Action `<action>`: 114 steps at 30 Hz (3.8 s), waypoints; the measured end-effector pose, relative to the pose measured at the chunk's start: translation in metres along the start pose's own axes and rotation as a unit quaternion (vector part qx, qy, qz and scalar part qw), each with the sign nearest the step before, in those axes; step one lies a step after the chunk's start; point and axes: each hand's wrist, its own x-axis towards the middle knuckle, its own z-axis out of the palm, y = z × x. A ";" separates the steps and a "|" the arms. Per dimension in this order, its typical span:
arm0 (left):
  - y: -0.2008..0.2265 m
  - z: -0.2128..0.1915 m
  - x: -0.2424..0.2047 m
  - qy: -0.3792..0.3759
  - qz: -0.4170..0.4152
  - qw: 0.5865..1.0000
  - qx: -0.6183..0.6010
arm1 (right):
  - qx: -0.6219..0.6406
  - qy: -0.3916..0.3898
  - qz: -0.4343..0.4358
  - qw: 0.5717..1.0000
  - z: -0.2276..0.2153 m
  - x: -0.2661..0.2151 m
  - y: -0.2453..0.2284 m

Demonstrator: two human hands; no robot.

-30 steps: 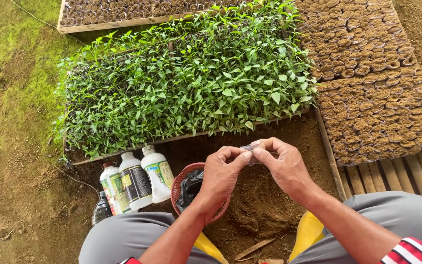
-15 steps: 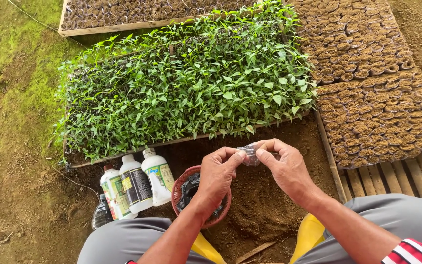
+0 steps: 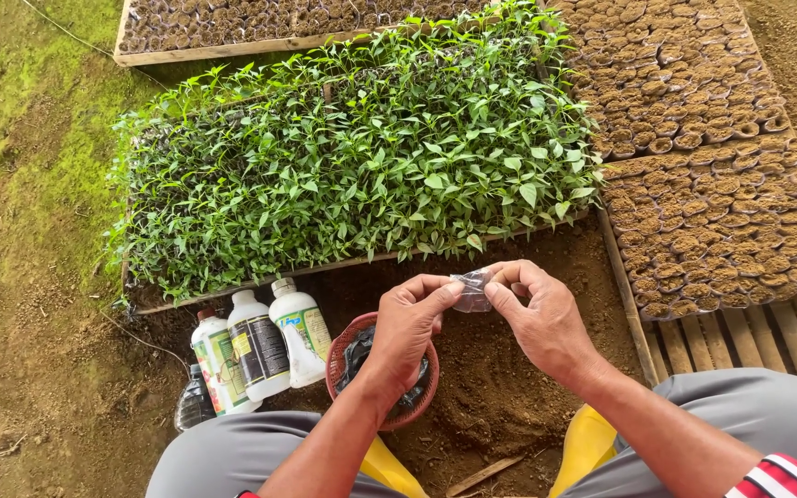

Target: Filling small plastic seedling bags with soil by hand and arranging them in a wooden tray for planting.

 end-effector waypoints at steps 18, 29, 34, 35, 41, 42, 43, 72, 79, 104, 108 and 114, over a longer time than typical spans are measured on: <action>0.050 0.001 -0.019 -0.117 -0.072 0.990 0.019 | 0.033 -0.004 -0.016 0.999 0.001 -0.004 -0.012; 0.094 -0.040 -0.017 -0.053 0.045 0.945 0.320 | -0.299 -0.136 0.060 0.943 0.015 0.048 0.085; 0.126 -0.061 -0.025 0.026 0.056 0.917 0.395 | -0.488 -0.281 -0.172 0.808 0.078 0.062 0.146; 0.128 -0.064 -0.028 0.045 0.049 0.917 0.393 | -0.502 -0.227 -0.206 0.808 0.091 0.065 0.166; 0.126 -0.074 -0.017 0.033 -0.002 0.896 0.442 | -0.470 -0.087 -0.162 0.864 0.136 0.108 0.230; 0.125 -0.076 -0.014 0.032 0.004 0.900 0.435 | -0.470 -0.045 -0.205 0.858 0.140 0.112 0.236; 0.126 -0.077 -0.011 0.034 0.001 0.900 0.435 | -0.468 -0.049 -0.204 0.858 0.145 0.114 0.236; 0.093 -0.069 -0.012 -0.085 0.034 0.862 0.499 | -0.384 -0.379 -0.046 0.841 0.103 -0.031 0.284; 0.071 -0.045 -0.016 -0.128 0.048 0.818 0.559 | 0.262 -0.175 0.446 0.838 0.070 -0.015 0.200; -0.032 0.011 -0.042 -0.167 0.352 0.576 0.719 | 0.492 0.024 0.095 0.865 0.009 -0.001 0.003; -0.034 0.010 -0.039 -0.156 0.378 0.582 0.703 | 0.491 0.016 0.049 0.870 0.012 -0.012 -0.018; -0.047 0.007 -0.033 -0.125 0.417 0.573 0.695 | 0.481 -0.004 -0.007 0.876 0.016 -0.012 -0.020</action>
